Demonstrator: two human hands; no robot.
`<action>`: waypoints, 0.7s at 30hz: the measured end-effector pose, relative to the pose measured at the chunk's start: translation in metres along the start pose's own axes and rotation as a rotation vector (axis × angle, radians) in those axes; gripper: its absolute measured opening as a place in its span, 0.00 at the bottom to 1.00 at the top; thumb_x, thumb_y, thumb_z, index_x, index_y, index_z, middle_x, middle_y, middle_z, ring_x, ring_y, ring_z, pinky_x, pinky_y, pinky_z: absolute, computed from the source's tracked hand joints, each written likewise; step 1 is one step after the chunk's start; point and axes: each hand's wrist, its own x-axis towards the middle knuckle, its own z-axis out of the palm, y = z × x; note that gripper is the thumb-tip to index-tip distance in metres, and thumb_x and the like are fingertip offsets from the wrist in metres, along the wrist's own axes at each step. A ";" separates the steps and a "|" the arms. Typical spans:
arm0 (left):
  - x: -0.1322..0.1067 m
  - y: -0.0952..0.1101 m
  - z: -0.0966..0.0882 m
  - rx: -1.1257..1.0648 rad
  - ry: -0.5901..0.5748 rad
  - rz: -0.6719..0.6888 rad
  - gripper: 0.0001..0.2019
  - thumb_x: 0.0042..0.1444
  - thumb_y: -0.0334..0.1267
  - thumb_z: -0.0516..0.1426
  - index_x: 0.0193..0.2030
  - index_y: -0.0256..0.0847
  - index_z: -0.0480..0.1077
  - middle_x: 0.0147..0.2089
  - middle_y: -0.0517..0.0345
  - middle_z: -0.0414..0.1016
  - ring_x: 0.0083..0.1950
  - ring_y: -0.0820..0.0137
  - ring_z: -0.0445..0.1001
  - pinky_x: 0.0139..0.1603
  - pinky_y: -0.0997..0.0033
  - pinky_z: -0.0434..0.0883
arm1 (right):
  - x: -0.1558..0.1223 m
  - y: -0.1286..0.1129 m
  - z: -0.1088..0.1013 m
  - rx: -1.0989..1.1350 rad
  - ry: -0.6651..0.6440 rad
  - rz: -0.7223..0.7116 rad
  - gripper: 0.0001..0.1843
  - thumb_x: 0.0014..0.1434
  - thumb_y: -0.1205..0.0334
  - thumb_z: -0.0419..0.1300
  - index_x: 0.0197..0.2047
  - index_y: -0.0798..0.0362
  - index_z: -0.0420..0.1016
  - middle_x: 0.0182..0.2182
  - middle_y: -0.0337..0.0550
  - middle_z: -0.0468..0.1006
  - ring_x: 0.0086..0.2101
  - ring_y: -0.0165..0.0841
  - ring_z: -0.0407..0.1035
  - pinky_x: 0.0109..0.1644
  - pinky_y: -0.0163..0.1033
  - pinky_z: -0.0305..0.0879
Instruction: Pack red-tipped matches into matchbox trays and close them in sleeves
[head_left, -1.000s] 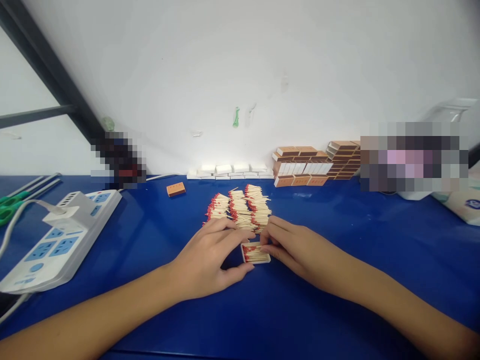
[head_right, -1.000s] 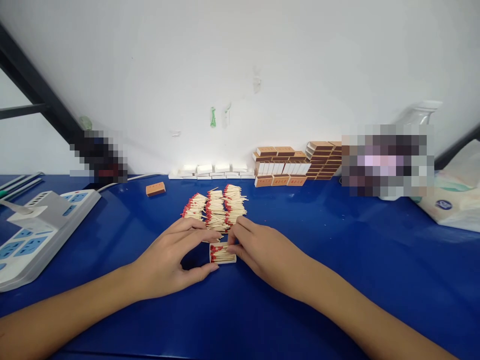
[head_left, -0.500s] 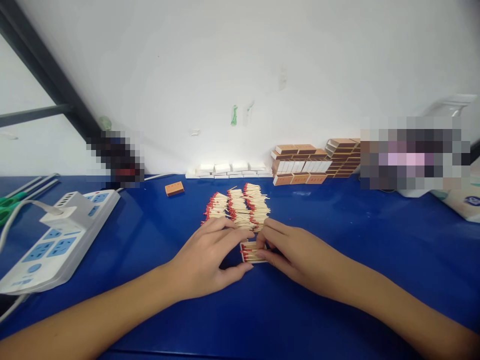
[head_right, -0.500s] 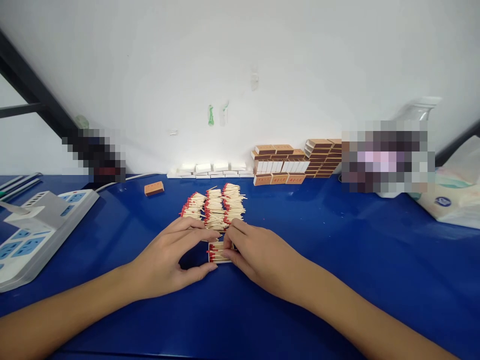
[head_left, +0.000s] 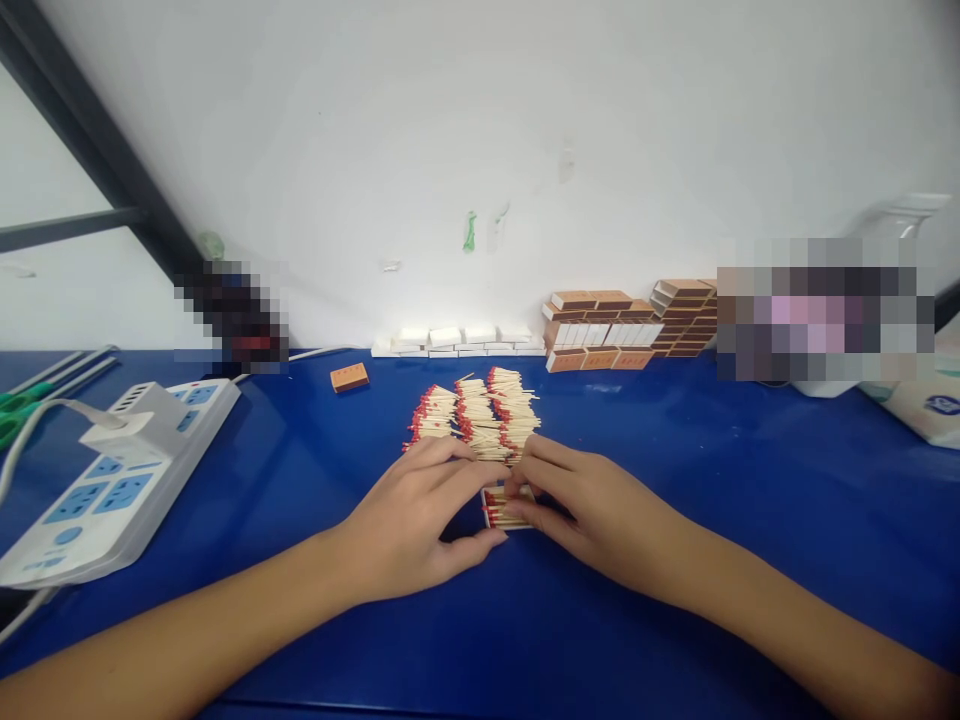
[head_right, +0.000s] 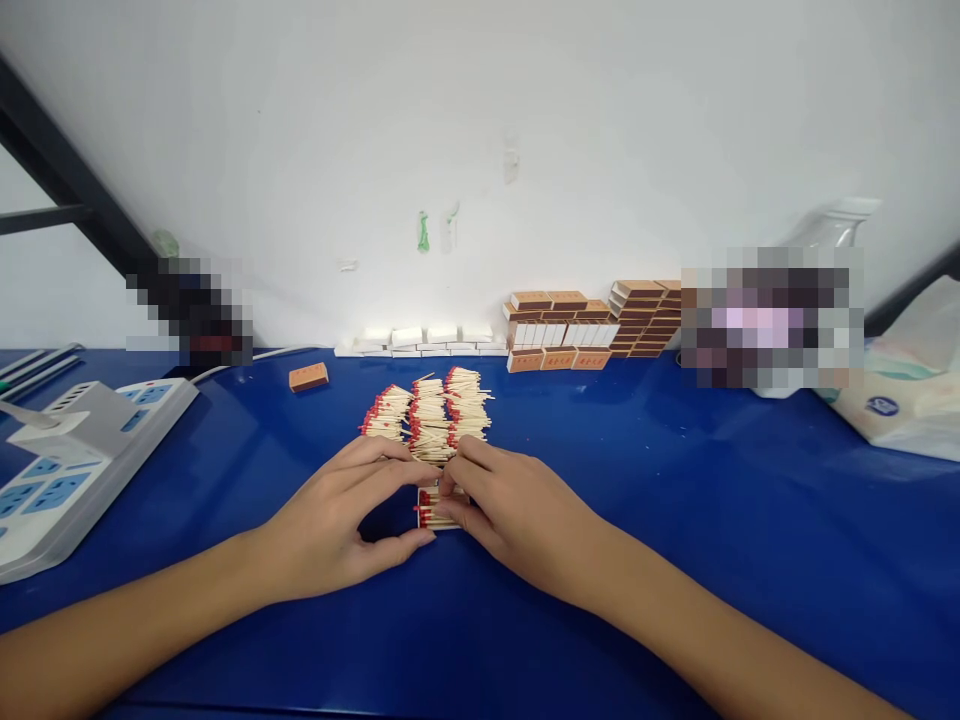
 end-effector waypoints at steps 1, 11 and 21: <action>0.000 0.000 0.000 -0.004 -0.003 -0.005 0.21 0.64 0.42 0.65 0.61 0.40 0.71 0.52 0.50 0.80 0.55 0.60 0.76 0.58 0.57 0.76 | 0.000 0.000 0.000 0.014 -0.002 0.002 0.04 0.72 0.66 0.58 0.42 0.53 0.72 0.40 0.42 0.74 0.35 0.33 0.71 0.38 0.39 0.68; 0.001 0.002 -0.001 -0.014 -0.019 -0.024 0.20 0.64 0.42 0.65 0.60 0.41 0.71 0.51 0.51 0.79 0.55 0.60 0.77 0.58 0.56 0.76 | 0.001 -0.005 0.000 0.148 -0.030 0.054 0.08 0.71 0.65 0.61 0.37 0.52 0.70 0.38 0.39 0.74 0.35 0.30 0.70 0.38 0.36 0.66; -0.001 0.001 -0.001 -0.001 0.008 -0.005 0.22 0.63 0.42 0.65 0.61 0.40 0.69 0.52 0.50 0.79 0.55 0.60 0.76 0.57 0.56 0.77 | 0.001 -0.006 -0.008 0.108 -0.065 0.084 0.05 0.72 0.65 0.59 0.41 0.51 0.71 0.40 0.40 0.75 0.34 0.30 0.71 0.37 0.38 0.66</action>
